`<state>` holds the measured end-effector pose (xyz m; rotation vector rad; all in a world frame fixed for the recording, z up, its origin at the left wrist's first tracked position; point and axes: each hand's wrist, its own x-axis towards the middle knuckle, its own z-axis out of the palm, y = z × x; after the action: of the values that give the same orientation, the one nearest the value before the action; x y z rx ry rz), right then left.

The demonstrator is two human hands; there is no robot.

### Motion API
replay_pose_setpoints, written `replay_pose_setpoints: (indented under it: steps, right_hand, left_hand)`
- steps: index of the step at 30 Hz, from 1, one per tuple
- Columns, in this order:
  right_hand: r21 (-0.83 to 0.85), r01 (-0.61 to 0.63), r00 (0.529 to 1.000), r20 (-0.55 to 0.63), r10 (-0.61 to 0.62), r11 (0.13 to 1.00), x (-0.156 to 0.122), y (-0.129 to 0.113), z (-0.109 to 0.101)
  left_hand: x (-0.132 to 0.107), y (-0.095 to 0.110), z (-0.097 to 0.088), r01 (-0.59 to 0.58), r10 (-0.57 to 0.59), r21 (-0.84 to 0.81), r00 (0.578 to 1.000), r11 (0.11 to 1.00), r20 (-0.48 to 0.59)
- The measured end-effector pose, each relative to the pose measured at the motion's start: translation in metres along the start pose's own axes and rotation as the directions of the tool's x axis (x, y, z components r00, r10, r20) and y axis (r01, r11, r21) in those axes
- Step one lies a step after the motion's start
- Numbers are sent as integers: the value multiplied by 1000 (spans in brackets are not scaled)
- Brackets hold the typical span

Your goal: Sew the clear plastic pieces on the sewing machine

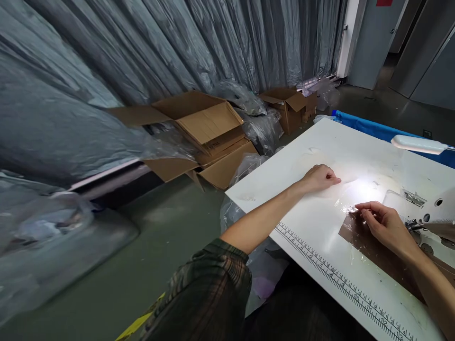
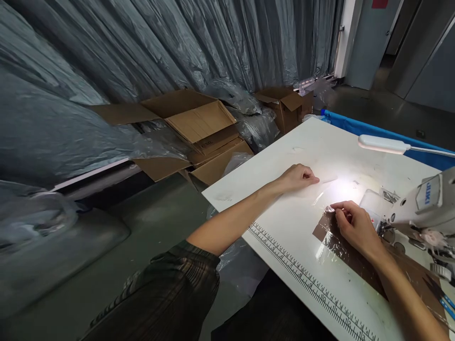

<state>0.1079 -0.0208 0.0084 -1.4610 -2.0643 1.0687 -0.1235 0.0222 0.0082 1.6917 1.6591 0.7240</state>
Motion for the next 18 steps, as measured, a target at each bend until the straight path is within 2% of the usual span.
replay_pose_setpoints:
  steps: [7,12,15,16,18]
  right_hand:
    - [-197,192,968,-123,-218,961,22,4,7]
    - [-331,280,892,-258,-372,901,43,11,26]
    - [-474,356,830,-236,-505,806,51,19,42]
    - [-502,365,822,-222,-524,784,52,22,45]
    - [-474,368,823,-234,-517,800,53,27,50]
  left_hand:
    - [-2,0,-1,6,-6,10,999,1000,35]
    - [0,-2,-1,7,-7,-16,1000,1000,14]
    - [1,-2,-2,-6,6,-51,1000,999,6]
    - [1,-2,-3,-6,7,-60,1000,998,3]
    - [1,-1,-4,0,-1,-82,1000,997,-4]
